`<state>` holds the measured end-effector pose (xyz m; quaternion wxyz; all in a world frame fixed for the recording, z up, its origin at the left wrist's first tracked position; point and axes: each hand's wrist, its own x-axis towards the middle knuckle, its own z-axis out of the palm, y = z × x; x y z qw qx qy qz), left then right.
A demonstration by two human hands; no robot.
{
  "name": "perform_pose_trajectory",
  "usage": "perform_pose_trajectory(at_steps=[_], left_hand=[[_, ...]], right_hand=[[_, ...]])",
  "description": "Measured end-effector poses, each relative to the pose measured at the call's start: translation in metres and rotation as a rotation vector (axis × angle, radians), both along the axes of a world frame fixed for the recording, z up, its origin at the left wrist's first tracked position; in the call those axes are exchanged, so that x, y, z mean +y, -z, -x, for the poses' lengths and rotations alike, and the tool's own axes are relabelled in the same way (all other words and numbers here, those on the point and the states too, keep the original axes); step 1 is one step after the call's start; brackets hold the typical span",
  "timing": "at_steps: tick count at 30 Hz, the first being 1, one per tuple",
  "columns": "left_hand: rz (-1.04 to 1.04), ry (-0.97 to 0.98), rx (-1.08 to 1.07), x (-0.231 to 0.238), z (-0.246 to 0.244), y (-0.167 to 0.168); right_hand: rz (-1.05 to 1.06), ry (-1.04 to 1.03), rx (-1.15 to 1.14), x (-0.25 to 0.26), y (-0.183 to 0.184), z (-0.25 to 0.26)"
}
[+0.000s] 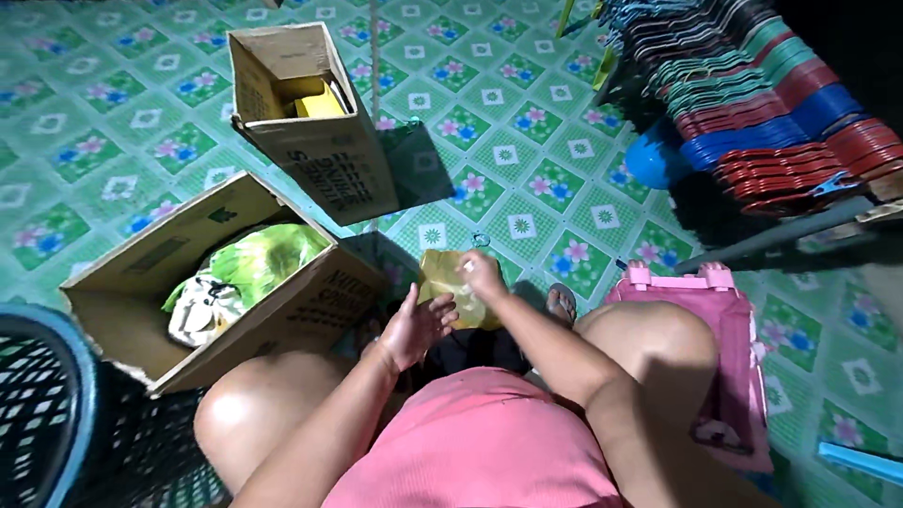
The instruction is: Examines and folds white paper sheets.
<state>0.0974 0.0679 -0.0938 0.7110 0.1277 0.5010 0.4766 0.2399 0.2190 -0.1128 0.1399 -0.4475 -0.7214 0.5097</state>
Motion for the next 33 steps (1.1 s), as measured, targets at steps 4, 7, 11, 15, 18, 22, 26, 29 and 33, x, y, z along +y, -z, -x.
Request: perform_pose_trajectory(at_steps=[4, 7, 11, 15, 18, 22, 26, 29, 33], left_hand=[[0.186, -0.246, 0.203, 0.001, 0.016, 0.009], [0.199, -0.337, 0.231, -0.006, 0.029, 0.015], [0.232, -0.333, 0.241, -0.016, 0.034, 0.024], [0.269, -0.3, 0.252, -0.016, 0.033, 0.024], [0.266, -0.283, 0.258, -0.014, 0.033, 0.023], [0.255, -0.247, 0.269, -0.016, 0.032, 0.023], [0.254, -0.259, 0.274, -0.016, 0.032, 0.023], [0.26, -0.272, 0.284, -0.014, 0.031, 0.019], [0.251, -0.257, 0.29, -0.015, 0.031, 0.02]], right_hand=[[0.109, 0.324, -0.086, 0.059, 0.048, -0.048], [0.077, 0.386, -0.216, 0.068, 0.069, -0.069], [0.07, 0.331, -0.438, 0.066, 0.081, -0.074], [0.018, 0.393, -0.593, 0.075, 0.09, -0.083], [-0.047, 0.474, -0.663, 0.086, 0.098, -0.096], [-0.116, 0.499, -0.756, 0.084, 0.105, -0.098], [-0.187, 0.211, -0.851, 0.06, 0.118, -0.084], [0.158, -0.252, -1.016, 0.027, 0.121, -0.065], [0.441, -0.647, -1.01, -0.032, 0.067, -0.065]])
